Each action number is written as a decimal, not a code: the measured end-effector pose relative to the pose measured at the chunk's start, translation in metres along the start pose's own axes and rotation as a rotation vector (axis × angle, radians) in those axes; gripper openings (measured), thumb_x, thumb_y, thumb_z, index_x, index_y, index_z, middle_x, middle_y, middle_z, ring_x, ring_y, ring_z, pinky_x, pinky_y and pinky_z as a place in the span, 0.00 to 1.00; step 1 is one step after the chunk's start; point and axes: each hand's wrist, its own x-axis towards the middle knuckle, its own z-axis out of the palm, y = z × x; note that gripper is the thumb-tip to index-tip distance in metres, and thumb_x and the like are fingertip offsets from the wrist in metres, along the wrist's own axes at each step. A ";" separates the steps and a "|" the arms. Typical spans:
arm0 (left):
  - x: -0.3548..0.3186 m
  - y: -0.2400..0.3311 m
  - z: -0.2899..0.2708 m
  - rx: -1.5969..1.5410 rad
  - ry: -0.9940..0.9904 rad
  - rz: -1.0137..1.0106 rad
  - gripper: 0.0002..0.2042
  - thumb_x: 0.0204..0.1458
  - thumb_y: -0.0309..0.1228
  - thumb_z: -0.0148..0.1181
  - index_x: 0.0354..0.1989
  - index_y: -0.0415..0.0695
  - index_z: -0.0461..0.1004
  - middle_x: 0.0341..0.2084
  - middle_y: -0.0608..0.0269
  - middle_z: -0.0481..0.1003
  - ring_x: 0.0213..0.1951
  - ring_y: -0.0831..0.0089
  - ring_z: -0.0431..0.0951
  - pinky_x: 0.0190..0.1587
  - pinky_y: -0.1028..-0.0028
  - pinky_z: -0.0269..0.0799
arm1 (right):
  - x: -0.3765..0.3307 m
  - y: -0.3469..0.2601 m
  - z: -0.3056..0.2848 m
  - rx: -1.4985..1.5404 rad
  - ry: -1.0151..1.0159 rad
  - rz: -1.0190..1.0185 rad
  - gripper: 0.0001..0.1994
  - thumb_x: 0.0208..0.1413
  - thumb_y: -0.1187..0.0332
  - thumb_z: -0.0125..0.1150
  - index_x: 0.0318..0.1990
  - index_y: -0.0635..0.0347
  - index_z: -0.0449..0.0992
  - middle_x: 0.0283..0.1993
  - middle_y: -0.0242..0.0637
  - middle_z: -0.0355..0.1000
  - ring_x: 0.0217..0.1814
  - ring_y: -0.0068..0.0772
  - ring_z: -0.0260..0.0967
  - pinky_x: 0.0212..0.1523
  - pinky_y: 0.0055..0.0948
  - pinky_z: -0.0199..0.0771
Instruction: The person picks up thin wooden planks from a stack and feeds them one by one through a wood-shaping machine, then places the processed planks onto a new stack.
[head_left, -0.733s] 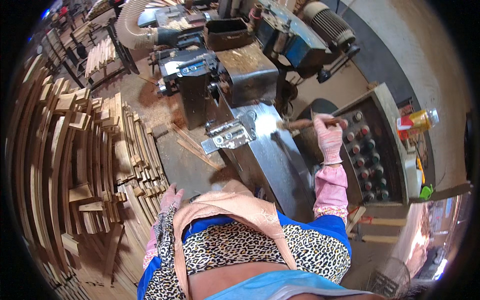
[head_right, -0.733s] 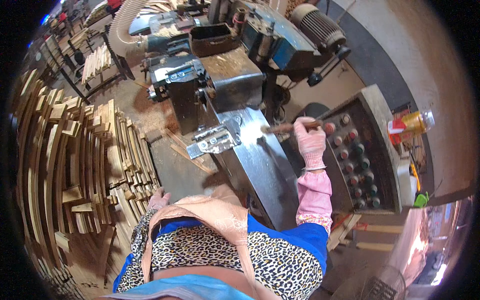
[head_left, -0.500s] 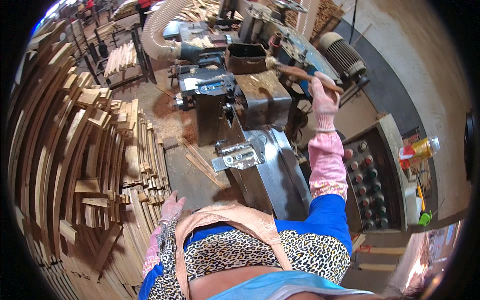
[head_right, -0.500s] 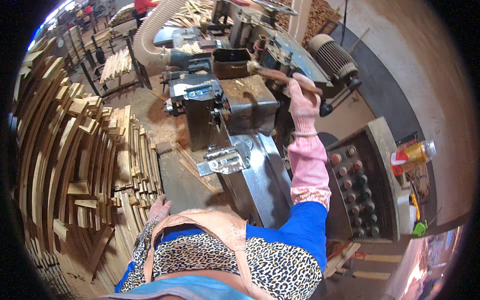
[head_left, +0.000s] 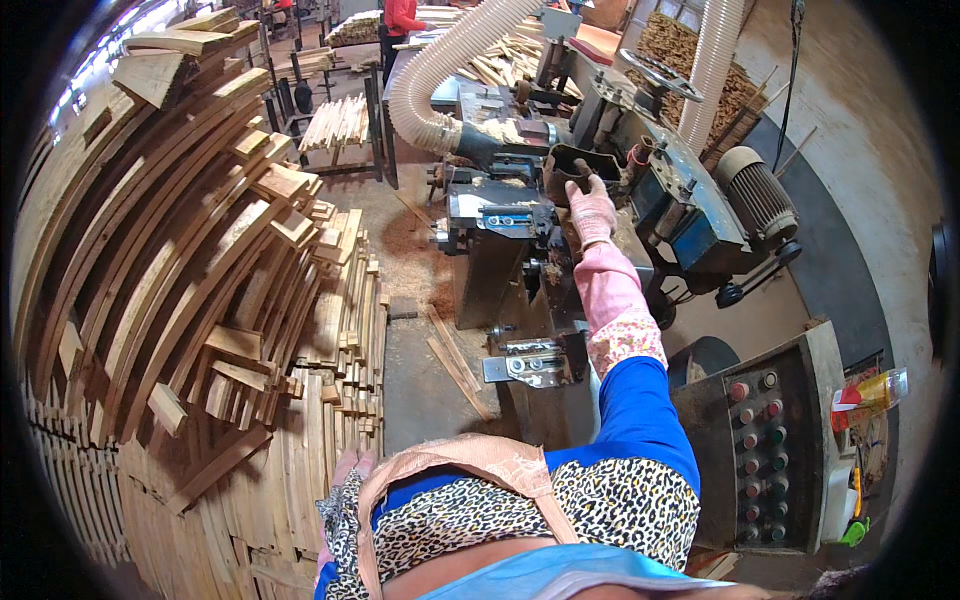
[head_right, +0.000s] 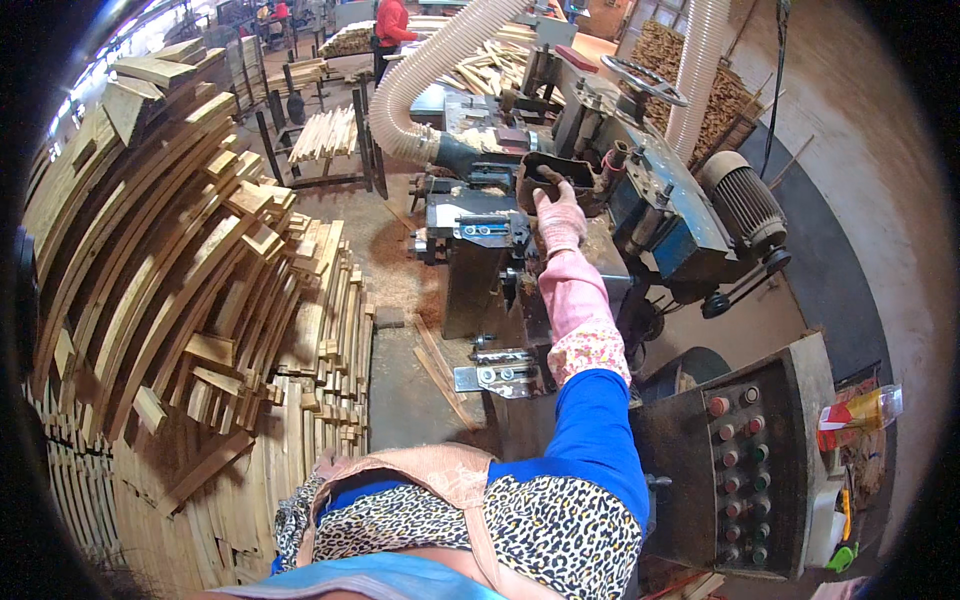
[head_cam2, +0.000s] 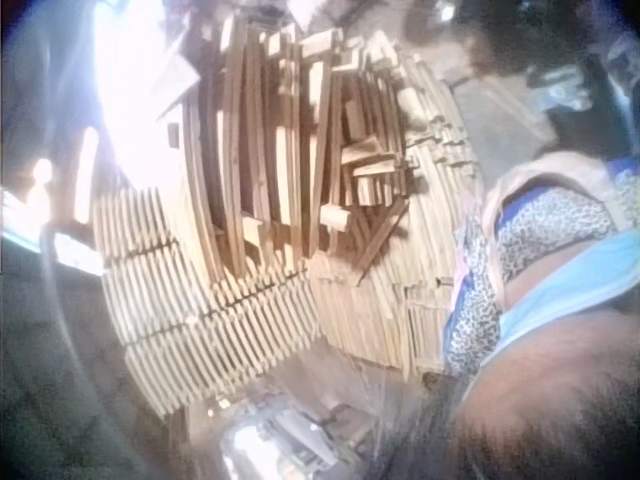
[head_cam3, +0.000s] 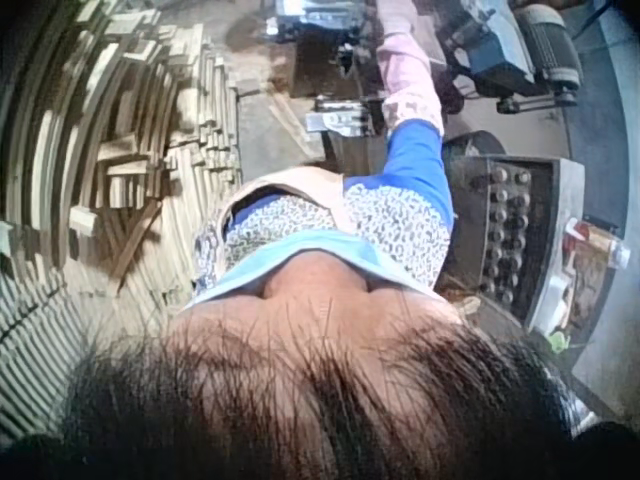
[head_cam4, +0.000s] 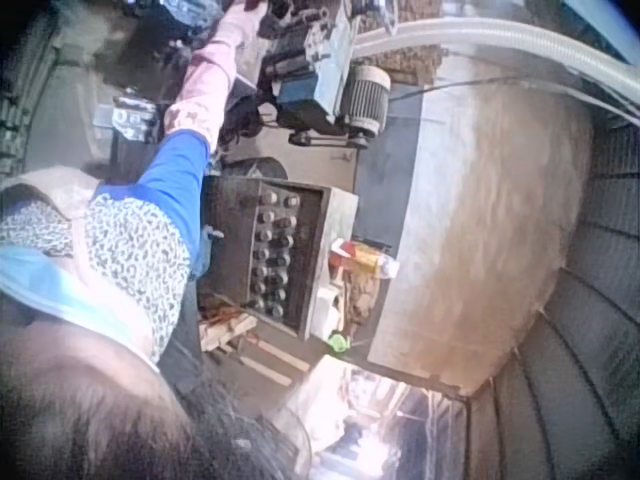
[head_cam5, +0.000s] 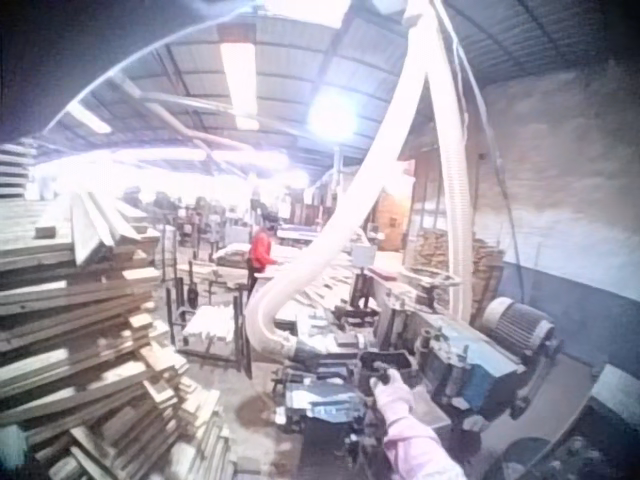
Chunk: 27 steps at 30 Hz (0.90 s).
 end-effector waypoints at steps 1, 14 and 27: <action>0.004 -0.014 0.004 0.052 0.037 0.047 0.33 0.57 0.48 0.58 0.67 0.38 0.68 0.55 0.36 0.77 0.59 0.45 0.77 0.63 0.57 0.70 | -0.002 -0.007 0.006 0.018 -0.047 0.000 0.34 0.56 0.38 0.63 0.68 0.37 0.70 0.61 0.51 0.77 0.63 0.57 0.74 0.64 0.48 0.72; 0.024 -0.045 0.018 0.096 -0.200 -0.149 0.33 0.60 0.45 0.54 0.69 0.34 0.64 0.54 0.35 0.77 0.55 0.49 0.79 0.59 0.62 0.72 | 0.002 0.009 -0.027 -0.191 -0.115 -0.220 0.29 0.67 0.34 0.44 0.53 0.47 0.77 0.50 0.52 0.80 0.56 0.59 0.77 0.56 0.52 0.74; 0.061 0.002 0.037 0.199 -0.127 -0.056 0.34 0.57 0.47 0.56 0.69 0.40 0.67 0.57 0.37 0.76 0.61 0.45 0.76 0.64 0.59 0.70 | 0.039 0.124 -0.145 -0.279 -0.174 -0.450 0.16 0.66 0.53 0.52 0.49 0.51 0.79 0.43 0.51 0.80 0.50 0.59 0.77 0.51 0.49 0.76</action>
